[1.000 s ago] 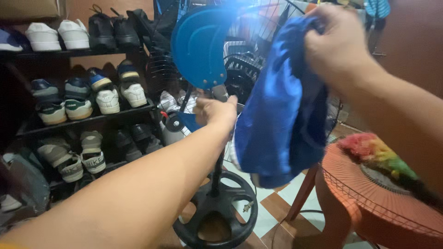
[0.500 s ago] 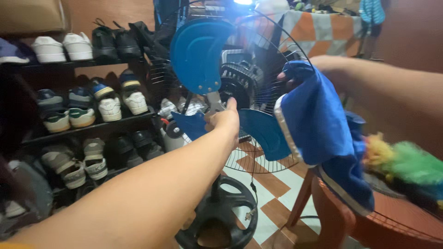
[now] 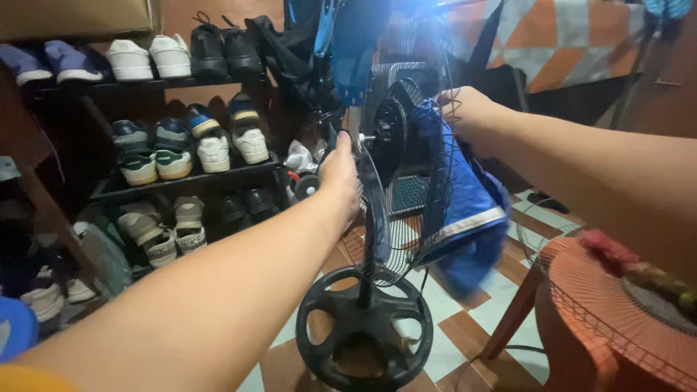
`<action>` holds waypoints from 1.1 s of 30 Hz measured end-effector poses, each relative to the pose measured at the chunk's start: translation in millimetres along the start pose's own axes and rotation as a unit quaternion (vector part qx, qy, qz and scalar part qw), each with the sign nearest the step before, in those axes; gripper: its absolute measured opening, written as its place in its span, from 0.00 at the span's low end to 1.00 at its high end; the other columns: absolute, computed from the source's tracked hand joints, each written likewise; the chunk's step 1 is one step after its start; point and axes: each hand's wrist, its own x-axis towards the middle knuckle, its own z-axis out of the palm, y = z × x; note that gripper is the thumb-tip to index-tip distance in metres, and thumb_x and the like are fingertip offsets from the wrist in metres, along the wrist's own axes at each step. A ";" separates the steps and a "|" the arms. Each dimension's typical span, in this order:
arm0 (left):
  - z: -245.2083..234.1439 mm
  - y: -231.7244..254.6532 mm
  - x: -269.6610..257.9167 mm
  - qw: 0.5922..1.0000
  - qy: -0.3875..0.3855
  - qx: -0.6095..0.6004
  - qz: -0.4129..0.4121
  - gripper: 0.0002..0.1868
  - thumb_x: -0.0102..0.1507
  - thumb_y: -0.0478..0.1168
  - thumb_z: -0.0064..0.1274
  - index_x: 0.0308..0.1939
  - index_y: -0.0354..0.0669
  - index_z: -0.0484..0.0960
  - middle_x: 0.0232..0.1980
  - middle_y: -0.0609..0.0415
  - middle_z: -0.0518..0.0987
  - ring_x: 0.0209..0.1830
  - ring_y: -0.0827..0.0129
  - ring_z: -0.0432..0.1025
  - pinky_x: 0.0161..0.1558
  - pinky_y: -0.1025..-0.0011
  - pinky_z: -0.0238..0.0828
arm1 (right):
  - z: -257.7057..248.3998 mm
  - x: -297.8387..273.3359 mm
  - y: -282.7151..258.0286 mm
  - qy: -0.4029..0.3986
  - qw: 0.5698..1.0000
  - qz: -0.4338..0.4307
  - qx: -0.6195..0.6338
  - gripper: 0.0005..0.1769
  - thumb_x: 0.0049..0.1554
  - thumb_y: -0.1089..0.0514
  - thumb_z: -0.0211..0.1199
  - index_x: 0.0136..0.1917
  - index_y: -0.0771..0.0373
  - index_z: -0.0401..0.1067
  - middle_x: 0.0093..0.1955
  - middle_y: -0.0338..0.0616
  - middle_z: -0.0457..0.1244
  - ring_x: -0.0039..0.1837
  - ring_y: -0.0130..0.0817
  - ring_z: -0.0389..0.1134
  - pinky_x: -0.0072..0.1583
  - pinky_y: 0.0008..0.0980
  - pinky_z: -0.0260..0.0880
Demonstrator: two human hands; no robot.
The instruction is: The person wipes the blades and cage of a standing fan with a blue cloth, then uses a colorful feather duster on the fan head. The person holds the fan steady with one hand while cleaning with the other.
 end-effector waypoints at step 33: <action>-121.4 133.0 90.0 0.928 -0.305 0.084 -0.196 0.32 0.65 0.70 0.36 0.56 0.57 0.82 0.54 0.57 0.83 0.54 0.60 0.76 0.55 0.55 0.71 | 218.3 2.0 -82.5 0.332 0.893 0.065 0.296 0.10 0.55 0.58 0.55 0.49 0.61 0.71 0.49 0.50 0.68 0.49 0.42 0.70 0.51 0.46 0.71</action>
